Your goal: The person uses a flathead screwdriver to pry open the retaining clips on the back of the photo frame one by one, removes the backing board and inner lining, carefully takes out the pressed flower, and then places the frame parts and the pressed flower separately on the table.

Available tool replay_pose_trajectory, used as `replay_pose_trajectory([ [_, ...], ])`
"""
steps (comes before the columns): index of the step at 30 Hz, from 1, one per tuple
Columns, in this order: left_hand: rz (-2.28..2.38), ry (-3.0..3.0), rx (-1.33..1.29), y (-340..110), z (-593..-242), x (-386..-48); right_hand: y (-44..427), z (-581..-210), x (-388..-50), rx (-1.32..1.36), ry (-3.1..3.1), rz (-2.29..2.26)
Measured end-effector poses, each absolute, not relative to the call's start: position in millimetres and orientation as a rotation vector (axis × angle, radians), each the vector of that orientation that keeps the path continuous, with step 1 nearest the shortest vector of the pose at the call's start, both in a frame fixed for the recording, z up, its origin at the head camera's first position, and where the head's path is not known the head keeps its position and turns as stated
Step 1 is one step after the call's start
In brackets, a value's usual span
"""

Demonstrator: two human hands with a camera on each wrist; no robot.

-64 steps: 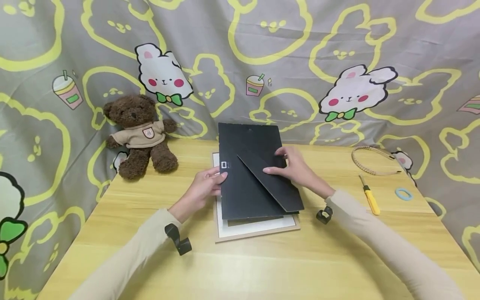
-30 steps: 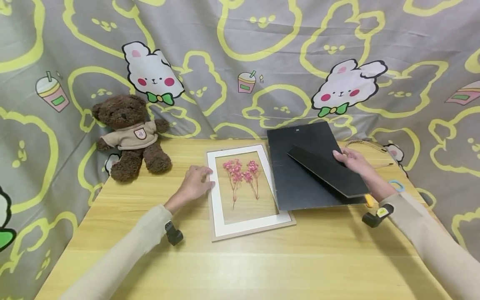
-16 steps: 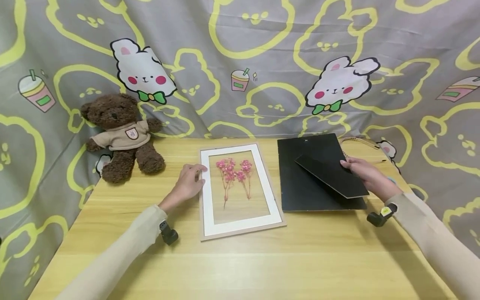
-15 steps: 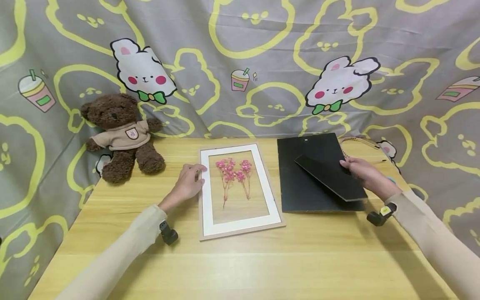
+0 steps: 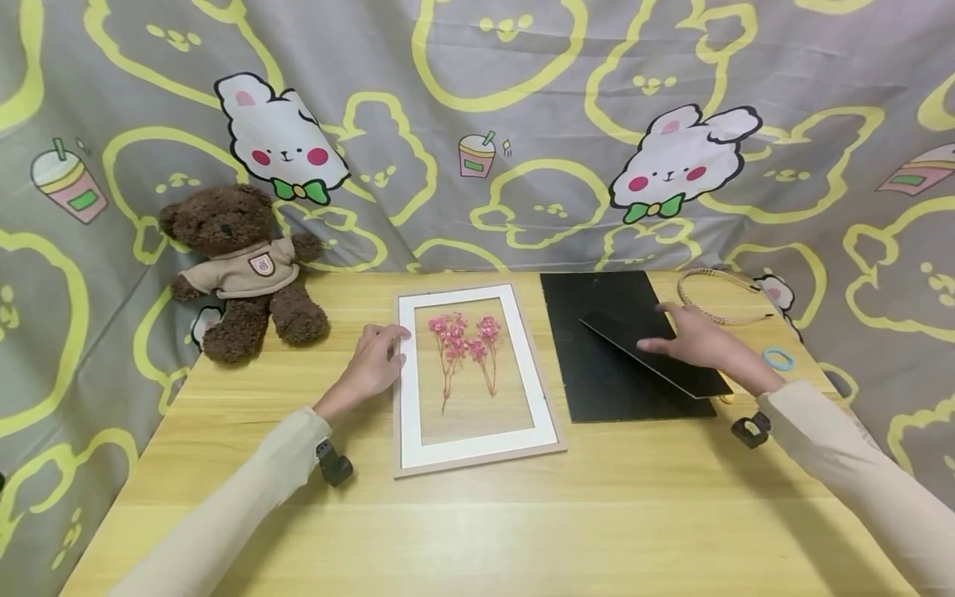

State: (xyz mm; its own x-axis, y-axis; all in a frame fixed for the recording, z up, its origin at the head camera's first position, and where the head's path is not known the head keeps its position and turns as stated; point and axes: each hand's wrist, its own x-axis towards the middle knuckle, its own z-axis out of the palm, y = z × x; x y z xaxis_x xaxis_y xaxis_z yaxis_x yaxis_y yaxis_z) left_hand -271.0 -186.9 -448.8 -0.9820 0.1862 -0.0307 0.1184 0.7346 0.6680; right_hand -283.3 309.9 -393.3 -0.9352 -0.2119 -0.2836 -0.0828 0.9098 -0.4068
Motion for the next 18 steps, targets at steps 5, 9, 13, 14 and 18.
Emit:
replay_pose_trajectory([
  [5,1.063,2.836,0.257,-187,-449,-271,287,-405,-273,-0.306,2.748,-0.349],
  [9,1.048,2.837,0.285,-187,-450,-272,283,-413,-269,-0.292,2.805,-0.286],
  [13,1.046,2.846,0.275,-187,-449,-272,287,-414,-269,-0.322,2.844,-0.312],
  [14,1.044,2.846,0.268,-187,-448,-272,288,-414,-268,-0.321,2.846,-0.321],
  [18,1.025,2.846,0.262,-188,-449,-273,291,-416,-266,-0.311,2.850,-0.333],
])
